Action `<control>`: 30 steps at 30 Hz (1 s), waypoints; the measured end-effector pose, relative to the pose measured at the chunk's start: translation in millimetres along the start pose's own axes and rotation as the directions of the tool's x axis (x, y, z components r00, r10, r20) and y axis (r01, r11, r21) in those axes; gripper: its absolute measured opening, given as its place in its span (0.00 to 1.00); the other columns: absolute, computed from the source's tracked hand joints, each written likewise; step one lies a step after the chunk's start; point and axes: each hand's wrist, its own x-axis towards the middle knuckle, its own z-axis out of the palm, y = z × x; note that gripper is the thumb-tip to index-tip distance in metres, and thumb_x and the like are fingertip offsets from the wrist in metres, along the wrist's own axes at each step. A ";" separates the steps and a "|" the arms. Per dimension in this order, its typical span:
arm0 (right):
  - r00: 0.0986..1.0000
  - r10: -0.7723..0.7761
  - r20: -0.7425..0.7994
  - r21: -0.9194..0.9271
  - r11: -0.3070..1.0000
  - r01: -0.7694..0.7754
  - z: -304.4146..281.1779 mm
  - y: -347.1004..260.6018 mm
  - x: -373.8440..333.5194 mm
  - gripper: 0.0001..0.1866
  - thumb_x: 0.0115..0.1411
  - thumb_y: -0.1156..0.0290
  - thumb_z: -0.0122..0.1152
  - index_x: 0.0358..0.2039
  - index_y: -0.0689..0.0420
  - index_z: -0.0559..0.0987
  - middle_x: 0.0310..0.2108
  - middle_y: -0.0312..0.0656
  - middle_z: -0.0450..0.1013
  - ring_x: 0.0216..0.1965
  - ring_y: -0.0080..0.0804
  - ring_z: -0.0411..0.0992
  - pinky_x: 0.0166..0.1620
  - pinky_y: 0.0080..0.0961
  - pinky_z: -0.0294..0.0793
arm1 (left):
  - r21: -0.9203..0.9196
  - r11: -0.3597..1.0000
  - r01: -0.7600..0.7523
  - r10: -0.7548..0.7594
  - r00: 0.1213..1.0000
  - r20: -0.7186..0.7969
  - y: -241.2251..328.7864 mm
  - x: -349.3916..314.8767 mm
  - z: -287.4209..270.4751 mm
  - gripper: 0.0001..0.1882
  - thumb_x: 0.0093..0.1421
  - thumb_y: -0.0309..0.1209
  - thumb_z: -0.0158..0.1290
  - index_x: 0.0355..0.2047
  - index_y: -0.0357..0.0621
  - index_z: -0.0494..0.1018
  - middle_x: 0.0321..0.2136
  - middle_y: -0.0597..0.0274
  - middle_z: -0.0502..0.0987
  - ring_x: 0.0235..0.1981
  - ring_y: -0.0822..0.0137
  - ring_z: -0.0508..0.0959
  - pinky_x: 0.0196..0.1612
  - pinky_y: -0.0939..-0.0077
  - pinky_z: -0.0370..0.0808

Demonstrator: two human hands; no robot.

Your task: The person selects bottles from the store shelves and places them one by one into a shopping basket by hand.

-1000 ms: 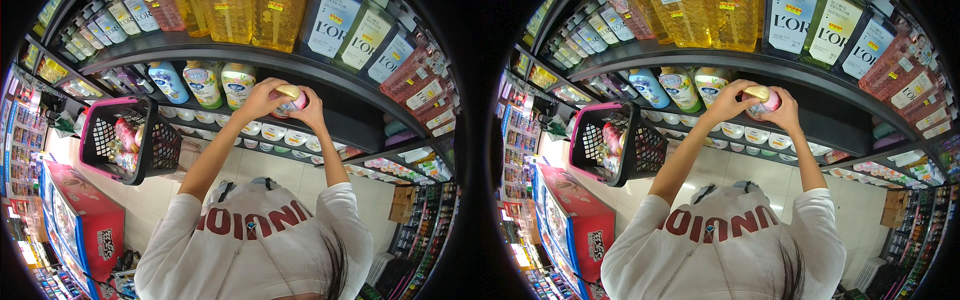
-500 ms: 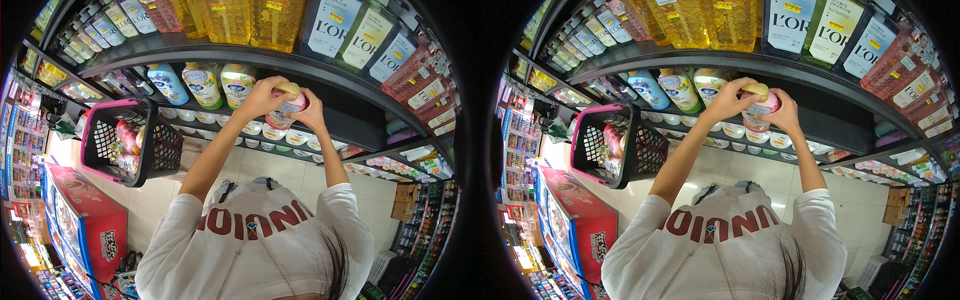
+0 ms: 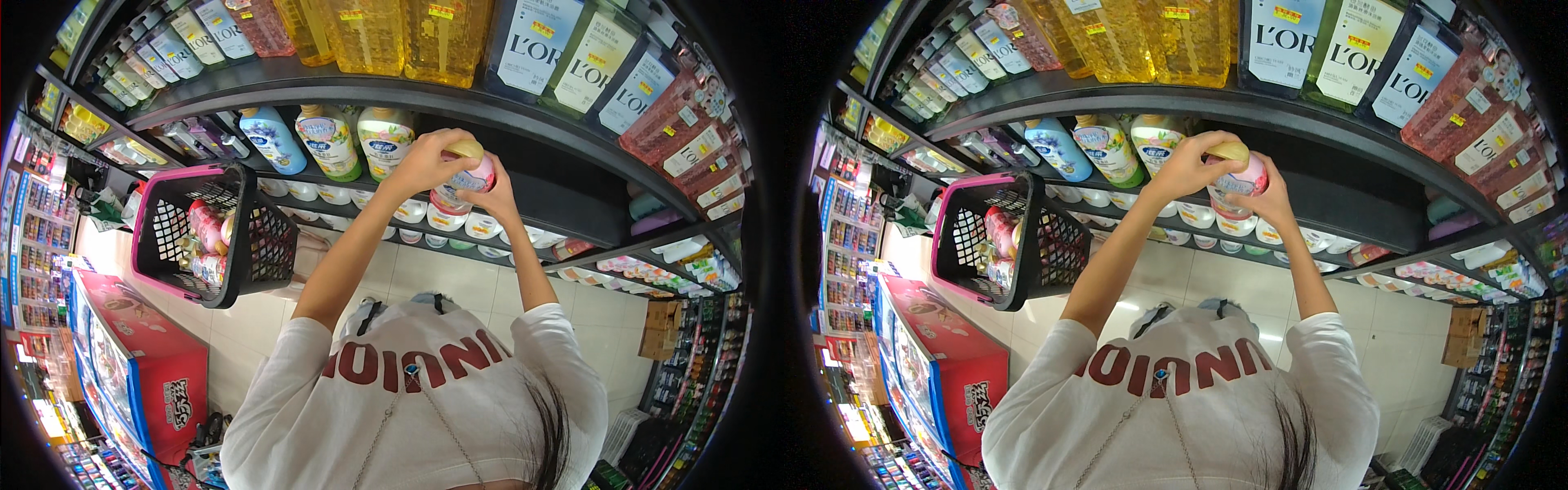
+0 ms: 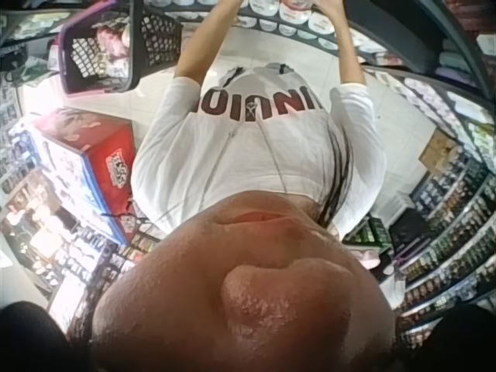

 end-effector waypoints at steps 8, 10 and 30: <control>1.000 -0.005 -0.013 0.071 0.997 0.006 11.0 11.0 -9.5 0.47 0.27 0.69 0.78 0.51 0.58 0.64 0.47 0.42 0.67 0.48 0.31 0.67 0.51 0.27 0.66 | 0.013 0.998 -0.054 0.054 0.998 -0.016 3.7 -11.2 1.3 0.18 0.47 0.31 0.61 0.38 0.38 0.73 0.34 0.55 0.76 0.35 0.63 0.76 0.40 0.73 0.71; 1.000 -0.013 -0.005 0.093 0.996 0.013 11.6 14.1 -11.6 0.47 0.27 0.69 0.78 0.51 0.58 0.64 0.47 0.42 0.66 0.48 0.31 0.67 0.52 0.27 0.66 | 0.024 0.998 -0.065 0.066 0.998 -0.024 3.8 -13.2 2.0 0.18 0.46 0.31 0.61 0.37 0.37 0.73 0.34 0.55 0.76 0.35 0.62 0.76 0.40 0.72 0.71; 0.999 0.042 -0.005 -0.211 0.977 -0.042 23.6 30.8 -38.1 0.36 0.29 0.64 0.77 0.42 0.62 0.73 0.35 0.44 0.76 0.37 0.28 0.75 0.42 0.26 0.74 | -0.009 0.998 -0.066 0.064 0.992 -0.112 12.4 -51.2 6.5 0.19 0.42 0.28 0.63 0.36 0.35 0.75 0.32 0.52 0.78 0.33 0.57 0.78 0.39 0.72 0.74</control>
